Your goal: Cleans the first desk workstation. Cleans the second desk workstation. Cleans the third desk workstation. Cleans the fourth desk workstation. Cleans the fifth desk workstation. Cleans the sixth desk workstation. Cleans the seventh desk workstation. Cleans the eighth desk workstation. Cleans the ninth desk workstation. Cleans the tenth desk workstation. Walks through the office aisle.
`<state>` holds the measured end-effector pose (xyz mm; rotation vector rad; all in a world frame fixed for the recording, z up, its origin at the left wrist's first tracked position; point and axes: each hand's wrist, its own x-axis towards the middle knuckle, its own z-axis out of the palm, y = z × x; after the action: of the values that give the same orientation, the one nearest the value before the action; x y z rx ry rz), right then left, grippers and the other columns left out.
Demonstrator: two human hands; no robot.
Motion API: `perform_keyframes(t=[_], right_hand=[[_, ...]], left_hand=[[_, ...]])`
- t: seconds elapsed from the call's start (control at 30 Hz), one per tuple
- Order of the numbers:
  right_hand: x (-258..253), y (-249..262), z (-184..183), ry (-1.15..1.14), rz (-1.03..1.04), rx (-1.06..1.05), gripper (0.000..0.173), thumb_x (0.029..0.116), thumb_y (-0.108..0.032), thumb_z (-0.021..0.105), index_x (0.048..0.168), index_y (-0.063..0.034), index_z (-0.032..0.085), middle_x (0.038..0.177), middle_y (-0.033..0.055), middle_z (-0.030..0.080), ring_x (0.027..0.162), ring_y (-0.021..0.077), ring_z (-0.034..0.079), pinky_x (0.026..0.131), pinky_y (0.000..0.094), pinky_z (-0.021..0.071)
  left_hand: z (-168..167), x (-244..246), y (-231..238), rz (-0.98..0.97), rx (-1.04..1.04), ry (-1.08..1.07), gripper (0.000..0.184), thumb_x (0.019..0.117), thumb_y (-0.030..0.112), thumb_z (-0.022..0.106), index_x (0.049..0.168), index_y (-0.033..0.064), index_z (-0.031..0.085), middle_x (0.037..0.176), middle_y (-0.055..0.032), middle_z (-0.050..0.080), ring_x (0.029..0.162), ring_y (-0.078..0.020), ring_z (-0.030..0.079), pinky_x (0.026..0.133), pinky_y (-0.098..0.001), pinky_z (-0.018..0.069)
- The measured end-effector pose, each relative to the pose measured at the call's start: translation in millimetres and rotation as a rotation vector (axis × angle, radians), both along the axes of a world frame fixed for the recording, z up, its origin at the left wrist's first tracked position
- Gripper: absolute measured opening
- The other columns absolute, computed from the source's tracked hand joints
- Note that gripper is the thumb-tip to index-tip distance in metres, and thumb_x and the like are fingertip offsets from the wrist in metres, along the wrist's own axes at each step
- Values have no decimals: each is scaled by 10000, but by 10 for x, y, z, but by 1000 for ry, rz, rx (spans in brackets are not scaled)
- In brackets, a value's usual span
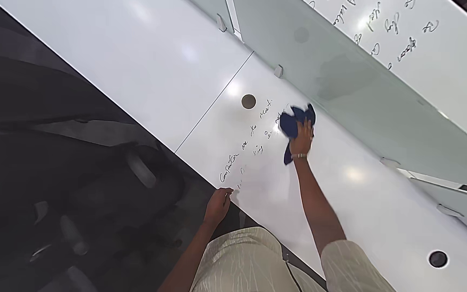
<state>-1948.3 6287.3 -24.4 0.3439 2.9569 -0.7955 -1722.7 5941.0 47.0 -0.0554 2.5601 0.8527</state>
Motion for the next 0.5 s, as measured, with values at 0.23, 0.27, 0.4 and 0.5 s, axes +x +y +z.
perform_keyframes(t=[0.23, 0.27, 0.4, 0.5], right_hand=[[376, 450, -51, -51, 9, 113, 520, 880, -35, 624, 1398, -19, 587, 1643, 197, 335, 1556, 383, 231, 1255, 601, 204], [70, 523, -53, -42, -39, 123, 553, 890, -57, 631, 1436, -26, 549, 1651, 199, 315, 1559, 379, 223, 1252, 599, 207], [-412, 182, -3, -13, -120, 108, 648, 890, -143, 672, 1503, -51, 482, 1628, 274, 307, 1538, 444, 236, 1241, 591, 231], [542, -599, 101, -95, 200, 20, 587, 897, -109, 659, 1473, -116, 549, 1632, 232, 332, 1537, 425, 252, 1224, 626, 255]], left_hand=[[-115, 217, -82, 54, 38, -5, 282, 1026, 139, 482, 1192, 71, 699, 1148, -94, 718, 1119, -222, 669, 1021, -396, 524], [-124, 225, -86, 55, 37, -6, 285, 1027, 142, 480, 1194, 76, 702, 1150, -91, 717, 1122, -219, 667, 1022, -392, 523], [-94, 301, -129, 84, 18, -49, 296, 1032, 156, 481, 1214, 70, 697, 1164, -113, 705, 1121, -238, 661, 1017, -402, 520], [-125, 349, -163, 85, 16, -94, 298, 1037, 161, 478, 1225, 73, 692, 1184, -118, 700, 1145, -244, 656, 1031, -416, 514]])
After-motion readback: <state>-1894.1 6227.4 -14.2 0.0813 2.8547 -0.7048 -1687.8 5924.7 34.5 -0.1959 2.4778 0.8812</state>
